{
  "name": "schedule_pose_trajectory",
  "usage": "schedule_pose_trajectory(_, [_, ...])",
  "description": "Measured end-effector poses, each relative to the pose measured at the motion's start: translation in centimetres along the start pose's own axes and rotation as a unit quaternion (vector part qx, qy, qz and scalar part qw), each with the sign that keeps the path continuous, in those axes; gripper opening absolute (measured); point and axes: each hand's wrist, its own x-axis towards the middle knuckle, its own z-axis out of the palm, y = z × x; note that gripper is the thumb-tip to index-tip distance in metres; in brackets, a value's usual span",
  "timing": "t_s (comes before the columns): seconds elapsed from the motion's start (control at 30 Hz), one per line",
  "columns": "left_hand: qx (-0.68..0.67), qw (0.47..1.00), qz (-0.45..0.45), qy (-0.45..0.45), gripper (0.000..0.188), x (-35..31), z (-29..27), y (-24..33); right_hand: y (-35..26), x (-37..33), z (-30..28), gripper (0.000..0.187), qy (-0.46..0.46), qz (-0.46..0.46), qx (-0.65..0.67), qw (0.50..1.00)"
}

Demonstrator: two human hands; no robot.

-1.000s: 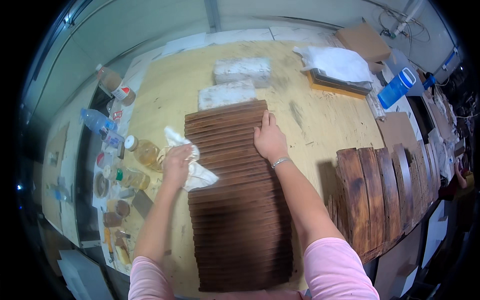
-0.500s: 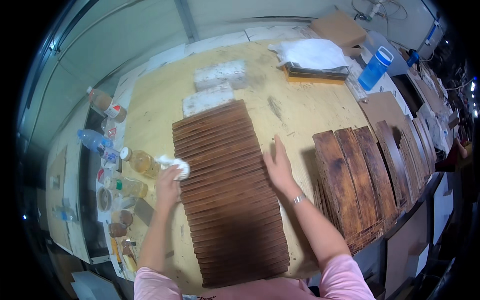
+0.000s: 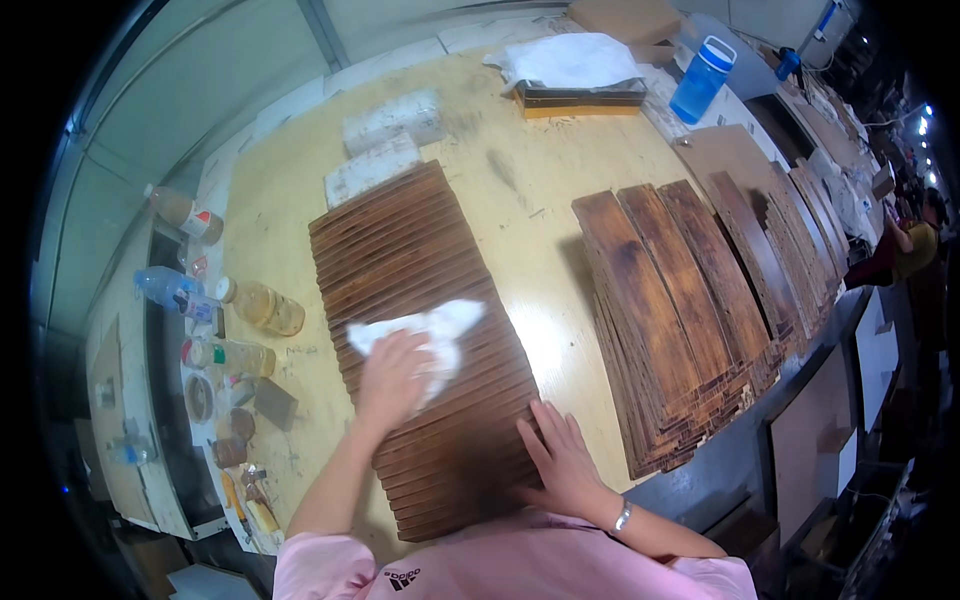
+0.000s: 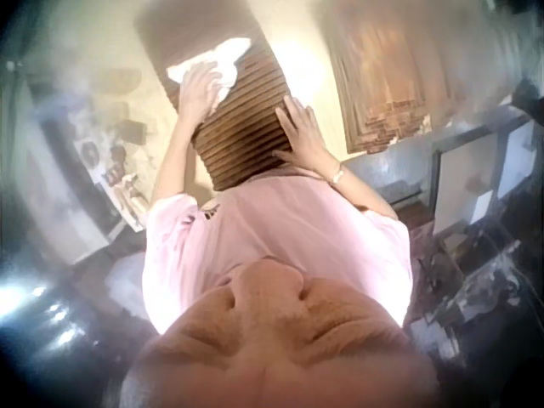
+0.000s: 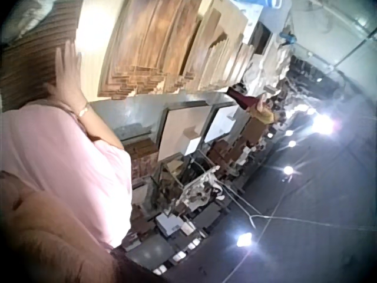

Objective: The person polishes a stack of wooden slats by rubbing them with a small sponge and wiping them with a cloth.

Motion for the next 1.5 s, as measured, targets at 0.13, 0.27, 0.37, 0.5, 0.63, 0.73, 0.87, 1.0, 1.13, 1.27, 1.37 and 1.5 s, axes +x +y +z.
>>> schedule_pose_trajectory(0.13, [0.011, 0.993, -0.108, 0.054, 0.027, -8.7, -3.6, -5.5, 0.2, -3.5, 1.2, 0.111, -0.028, 0.016, 0.005, 0.999])
schedule_pose_trajectory(0.27, [-0.353, 0.845, -0.371, 0.154, 0.035, -7.7, -7.0, 1.8, 3.5, -4.5, 5.9, 0.116, 0.071, -0.003, -0.011, 0.997])
schedule_pose_trajectory(0.37, [-0.353, 0.907, -0.204, 0.108, 0.038, -5.9, -2.1, 7.0, 3.7, -4.9, 7.0, 0.118, 0.085, 0.01, 0.086, 0.993])
schedule_pose_trajectory(0.5, [-0.071, 0.996, 0.042, -0.025, 0.031, -6.6, 1.6, 11.8, 3.3, -5.0, 6.5, 0.123, 0.073, 0.04, 0.198, 0.977])
schedule_pose_trajectory(0.63, [-0.082, 0.994, -0.078, 0.002, 0.033, -16.4, -1.7, 5.2, 3.4, -5.0, 7.0, 0.126, 0.079, 0.056, 0.253, 0.963])
schedule_pose_trajectory(0.73, [-0.063, 0.989, -0.118, 0.064, 0.034, -17.5, -1.1, 7.2, 3.4, -5.0, 7.1, 0.126, 0.087, 0.063, 0.267, 0.958])
schedule_pose_trajectory(0.87, [-0.096, 0.993, 0.057, -0.03, 0.061, -8.8, 3.1, 16.1, 3.3, -5.0, 7.3, 0.128, 0.091, 0.075, 0.271, 0.955])
schedule_pose_trajectory(1.0, [-0.08, 0.991, 0.107, -0.01, 0.05, -7.8, 4.5, 16.6, 2.9, -5.0, 6.5, 0.132, 0.09, 0.108, 0.245, 0.959])
schedule_pose_trajectory(1.13, [-0.057, 0.996, 0.065, 0.0, 0.043, -16.7, -0.2, 9.3, 3.7, -5.3, 7.2, 0.133, 0.123, 0.076, 0.17, 0.975])
schedule_pose_trajectory(1.27, [-0.047, 0.991, -0.098, 0.08, 0.044, -19.7, -1.9, 9.0, 3.9, -5.3, 7.6, 0.13, 0.139, 0.07, 0.156, 0.975])
schedule_pose_trajectory(1.37, [-0.09, 0.992, -0.017, 0.088, 0.046, -15.1, 0.1, 14.1, 3.7, -5.3, 7.5, 0.128, 0.132, 0.069, 0.151, 0.977])
schedule_pose_trajectory(1.5, [-0.028, 0.998, 0.05, 0.026, 0.048, -13.6, 3.0, 16.4, 3.7, -6.2, 7.2, 0.115, 0.126, 0.075, 0.083, 0.986])
